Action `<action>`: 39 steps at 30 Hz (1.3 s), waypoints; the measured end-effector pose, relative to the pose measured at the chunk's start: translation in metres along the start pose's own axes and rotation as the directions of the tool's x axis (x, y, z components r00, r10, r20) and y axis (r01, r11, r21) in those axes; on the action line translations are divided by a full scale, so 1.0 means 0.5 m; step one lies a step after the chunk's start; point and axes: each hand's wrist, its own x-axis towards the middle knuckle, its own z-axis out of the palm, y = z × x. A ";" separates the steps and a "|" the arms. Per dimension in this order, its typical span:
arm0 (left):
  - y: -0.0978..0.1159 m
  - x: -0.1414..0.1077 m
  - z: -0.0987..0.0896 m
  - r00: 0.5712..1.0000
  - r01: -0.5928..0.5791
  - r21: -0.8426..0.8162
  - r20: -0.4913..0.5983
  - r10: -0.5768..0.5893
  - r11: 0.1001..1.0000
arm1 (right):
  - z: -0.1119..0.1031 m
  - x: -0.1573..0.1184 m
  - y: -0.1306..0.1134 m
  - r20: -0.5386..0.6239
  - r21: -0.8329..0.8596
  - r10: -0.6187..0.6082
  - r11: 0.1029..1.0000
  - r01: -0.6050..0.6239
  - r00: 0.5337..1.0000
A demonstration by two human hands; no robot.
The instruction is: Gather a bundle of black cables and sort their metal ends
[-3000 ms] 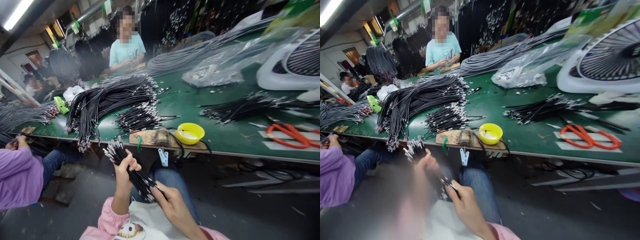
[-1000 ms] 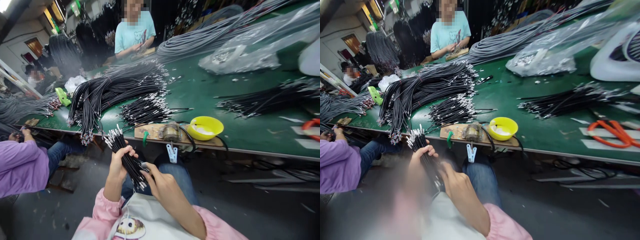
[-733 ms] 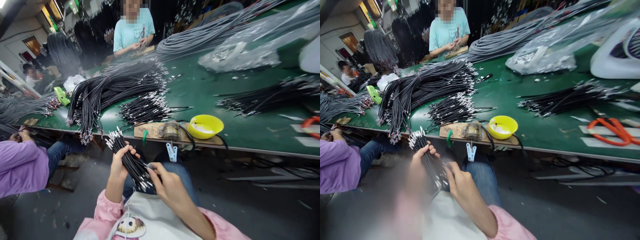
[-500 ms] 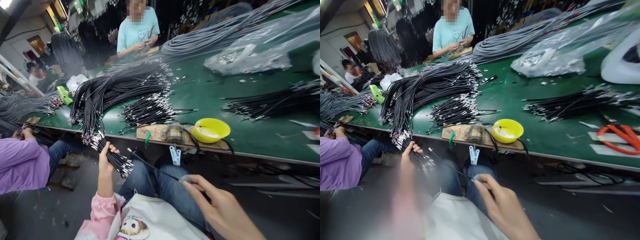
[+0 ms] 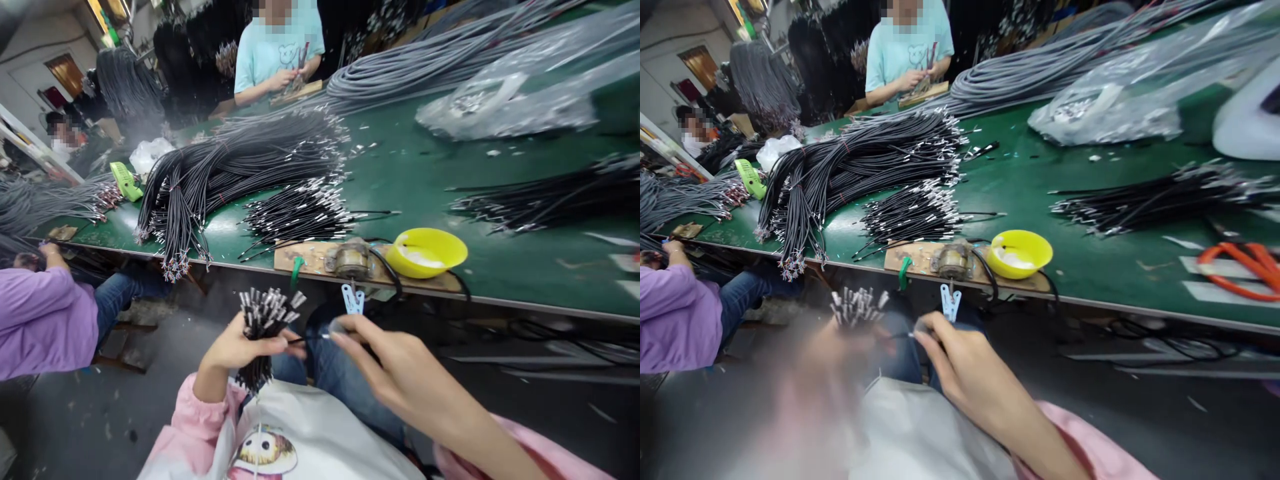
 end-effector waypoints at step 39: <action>-0.015 0.046 0.045 0.944 0.312 -0.697 0.150 -0.294 0.646 | 0.140 0.019 0.032 0.357 0.354 0.090 0.908 -0.224 0.930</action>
